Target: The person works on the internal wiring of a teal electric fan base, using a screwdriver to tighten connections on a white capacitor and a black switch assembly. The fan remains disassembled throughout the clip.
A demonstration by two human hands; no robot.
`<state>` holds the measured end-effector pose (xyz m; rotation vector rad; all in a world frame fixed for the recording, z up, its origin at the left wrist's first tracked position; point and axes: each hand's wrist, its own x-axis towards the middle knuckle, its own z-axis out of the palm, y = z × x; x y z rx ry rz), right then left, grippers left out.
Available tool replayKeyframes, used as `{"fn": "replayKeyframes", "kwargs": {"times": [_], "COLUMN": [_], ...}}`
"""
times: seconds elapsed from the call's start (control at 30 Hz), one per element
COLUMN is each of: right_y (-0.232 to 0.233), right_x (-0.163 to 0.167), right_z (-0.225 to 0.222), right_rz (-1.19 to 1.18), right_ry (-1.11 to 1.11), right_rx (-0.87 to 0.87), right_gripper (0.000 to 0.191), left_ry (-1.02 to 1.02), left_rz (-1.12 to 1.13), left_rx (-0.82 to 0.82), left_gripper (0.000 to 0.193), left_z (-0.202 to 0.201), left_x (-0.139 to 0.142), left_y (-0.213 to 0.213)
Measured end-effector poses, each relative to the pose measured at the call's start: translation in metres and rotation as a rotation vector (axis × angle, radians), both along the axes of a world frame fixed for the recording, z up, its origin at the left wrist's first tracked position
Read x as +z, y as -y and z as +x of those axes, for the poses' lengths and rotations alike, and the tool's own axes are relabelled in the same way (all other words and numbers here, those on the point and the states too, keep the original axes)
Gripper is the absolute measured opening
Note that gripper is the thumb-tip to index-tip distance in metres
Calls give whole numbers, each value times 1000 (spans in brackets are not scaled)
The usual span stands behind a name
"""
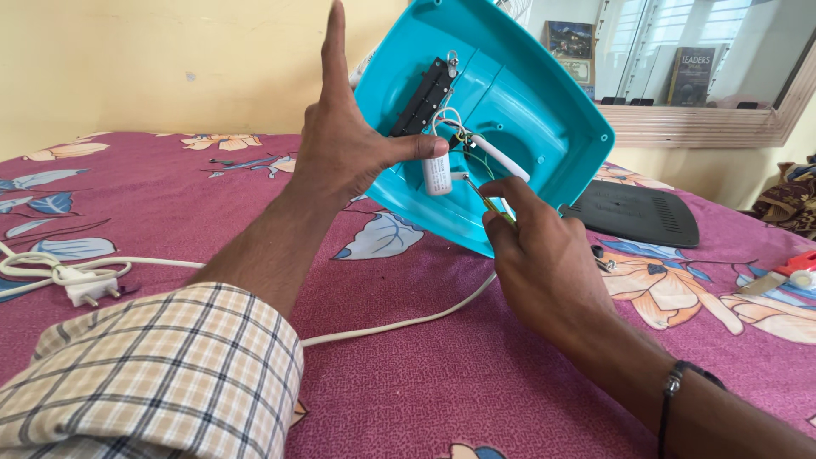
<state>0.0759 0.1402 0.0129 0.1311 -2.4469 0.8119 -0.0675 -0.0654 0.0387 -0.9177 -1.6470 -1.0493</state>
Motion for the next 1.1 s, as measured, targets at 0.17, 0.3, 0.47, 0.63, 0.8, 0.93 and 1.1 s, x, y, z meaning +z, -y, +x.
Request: {"fn": "replayKeyframes", "kwargs": {"times": [0.17,0.3,0.47,0.63,0.8,0.93,1.1], "right_y": [1,3,6,1,-22,-36,-56], "right_x": [-7,-10,-8,-9,-11,-16,-3], "right_z": [-9,-16,-15,-20,-35,-43,-40], "right_rz": [-5,-90,-553,-1237,-1628,-1812,-1622], "right_ry": [-28,14,212,452,702,853,984], "right_rx": [-16,-21,117,435,807,1012,994], "right_gripper": [35,35,32,20,27,31,33], "left_ry": [28,255,230,268,155,224,214], "left_rz": [-43,-18,-18,-19,-28,-2,73], "left_rx": [122,100,135,116,145,65,71], "left_gripper": [132,108,109,103,105,95,89], "left_z": [5,19,29,32,32,34,38], "left_x": [7,13,18,16,12,11,-1], "left_y": [0,0,-8,-8,-10,-11,-12]}}
